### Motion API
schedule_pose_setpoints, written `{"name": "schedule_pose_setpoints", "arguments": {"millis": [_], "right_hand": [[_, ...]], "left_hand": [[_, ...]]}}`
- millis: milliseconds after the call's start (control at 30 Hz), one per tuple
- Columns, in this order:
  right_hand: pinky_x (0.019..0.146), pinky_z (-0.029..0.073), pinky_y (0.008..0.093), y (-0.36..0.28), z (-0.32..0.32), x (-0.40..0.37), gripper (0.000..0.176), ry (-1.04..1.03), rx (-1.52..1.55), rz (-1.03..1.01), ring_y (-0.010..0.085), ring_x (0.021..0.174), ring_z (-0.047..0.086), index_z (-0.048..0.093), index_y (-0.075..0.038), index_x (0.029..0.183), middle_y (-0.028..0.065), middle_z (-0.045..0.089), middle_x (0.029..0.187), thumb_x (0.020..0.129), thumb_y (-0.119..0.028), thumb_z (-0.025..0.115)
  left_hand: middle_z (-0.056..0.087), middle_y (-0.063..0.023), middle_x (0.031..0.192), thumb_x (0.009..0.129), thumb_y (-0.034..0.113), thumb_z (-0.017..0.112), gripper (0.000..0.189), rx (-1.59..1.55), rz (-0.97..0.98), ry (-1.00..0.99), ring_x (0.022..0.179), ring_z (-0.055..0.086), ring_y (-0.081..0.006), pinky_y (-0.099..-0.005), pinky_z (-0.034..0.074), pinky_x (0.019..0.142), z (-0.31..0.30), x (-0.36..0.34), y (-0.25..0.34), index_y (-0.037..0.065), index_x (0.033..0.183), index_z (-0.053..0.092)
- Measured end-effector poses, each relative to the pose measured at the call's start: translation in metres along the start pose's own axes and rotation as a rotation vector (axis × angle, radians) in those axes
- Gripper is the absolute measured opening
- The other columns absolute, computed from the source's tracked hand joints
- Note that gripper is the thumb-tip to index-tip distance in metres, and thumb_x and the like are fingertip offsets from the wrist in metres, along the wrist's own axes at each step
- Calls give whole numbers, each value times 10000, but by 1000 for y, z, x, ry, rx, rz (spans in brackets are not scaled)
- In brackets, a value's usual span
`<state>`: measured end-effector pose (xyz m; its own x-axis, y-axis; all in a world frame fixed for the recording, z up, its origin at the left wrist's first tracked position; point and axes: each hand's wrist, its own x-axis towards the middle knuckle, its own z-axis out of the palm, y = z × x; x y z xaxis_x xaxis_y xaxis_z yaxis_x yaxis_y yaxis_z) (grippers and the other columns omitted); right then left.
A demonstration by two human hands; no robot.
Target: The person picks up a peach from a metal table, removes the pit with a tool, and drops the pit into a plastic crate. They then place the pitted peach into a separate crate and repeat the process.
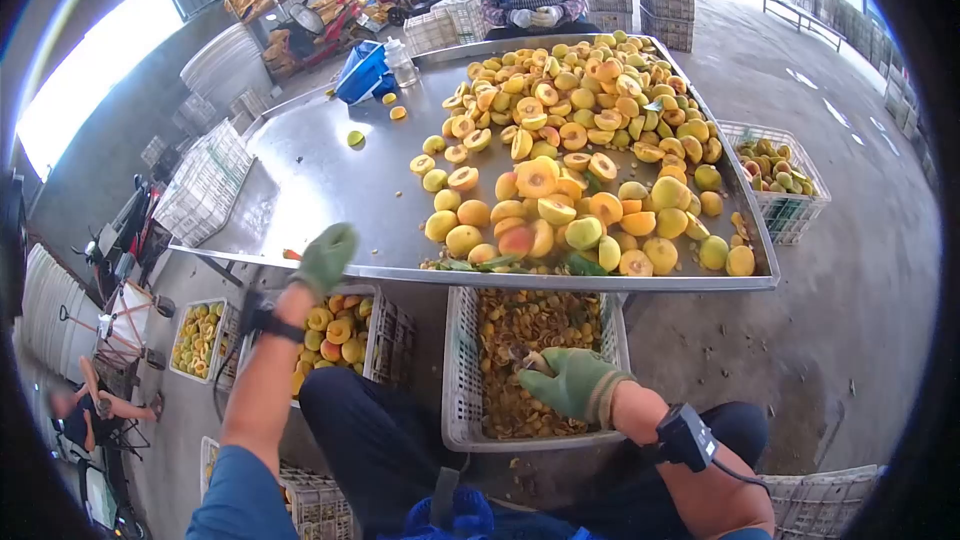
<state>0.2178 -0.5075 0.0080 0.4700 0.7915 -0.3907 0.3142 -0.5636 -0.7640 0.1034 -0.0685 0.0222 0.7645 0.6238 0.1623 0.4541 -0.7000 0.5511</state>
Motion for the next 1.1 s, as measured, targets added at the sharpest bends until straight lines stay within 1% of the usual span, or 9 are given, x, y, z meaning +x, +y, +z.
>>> {"name": "schedule_pose_setpoints", "arguments": {"millis": [133,300,333,467,533,667,767,900,1100], "right_hand": [[884,516,444,3,3,14,457,1,-111,2,390,974,698,690,-38,985,228,723,963,951,-483,591],[813,534,412,12,-9,32,422,64,31,-51,315,865,704,671,-34,947,180,715,897,942,-453,624],[777,543,397,17,-8,39,402,97,86,-69,277,807,707,658,-32,926,154,711,855,943,-433,635],[584,540,323,5,-32,41,314,77,442,-63,144,633,656,647,-22,964,60,667,749,954,-334,682],[511,505,264,0,-43,44,298,93,550,-133,99,596,622,645,-23,1036,25,653,751,982,-315,668],[716,538,357,-7,-57,48,359,115,626,-188,199,758,678,682,0,1068,101,712,823,963,-342,648],[770,534,384,-3,-54,59,373,276,555,-389,244,825,690,670,13,1093,150,719,883,960,-336,652],[790,529,401,8,-47,65,393,283,532,-359,273,860,698,667,9,1109,179,723,930,954,-353,663],[754,538,438,29,-50,70,354,459,302,-225,352,861,708,642,-20,1022,179,709,895,955,-366,670]], "left_hand": [[632,-198,1355,974,346,579,506,457,486,-214,1180,637,-375,-450,505,1000,95,72,43,112,1421,551],[637,-226,1286,942,287,602,573,607,374,-511,1168,614,-428,-498,489,1005,125,100,82,164,1485,466],[674,-183,1212,936,300,620,579,659,434,-476,1064,679,-347,-453,556,845,126,105,74,133,1472,481],[710,-128,1170,906,390,670,465,-626,-150,-456,1030,701,-328,-421,557,868,83,96,72,6,1169,677],[698,-159,1202,897,380,691,458,-445,227,-381,1064,693,-333,-394,561,880,67,76,86,3,1157,686],[693,-138,1225,971,347,612,511,-120,831,-173,1076,701,-260,-344,583,847,72,31,144,28,1366,554],[629,-143,1375,1016,333,578,598,-310,842,-293,1192,663,-284,-411,549,1005,89,5,172,-11,1487,448],[513,-172,1496,1011,374,619,696,-1027,376,-548,1303,580,-277,-400,497,1087,138,-20,184,-65,1504,397],[588,-136,1393,1036,368,601,634,-1173,351,-727,1255,602,-244,-369,497,1071,157,-26,185,-47,1481,423]]}}
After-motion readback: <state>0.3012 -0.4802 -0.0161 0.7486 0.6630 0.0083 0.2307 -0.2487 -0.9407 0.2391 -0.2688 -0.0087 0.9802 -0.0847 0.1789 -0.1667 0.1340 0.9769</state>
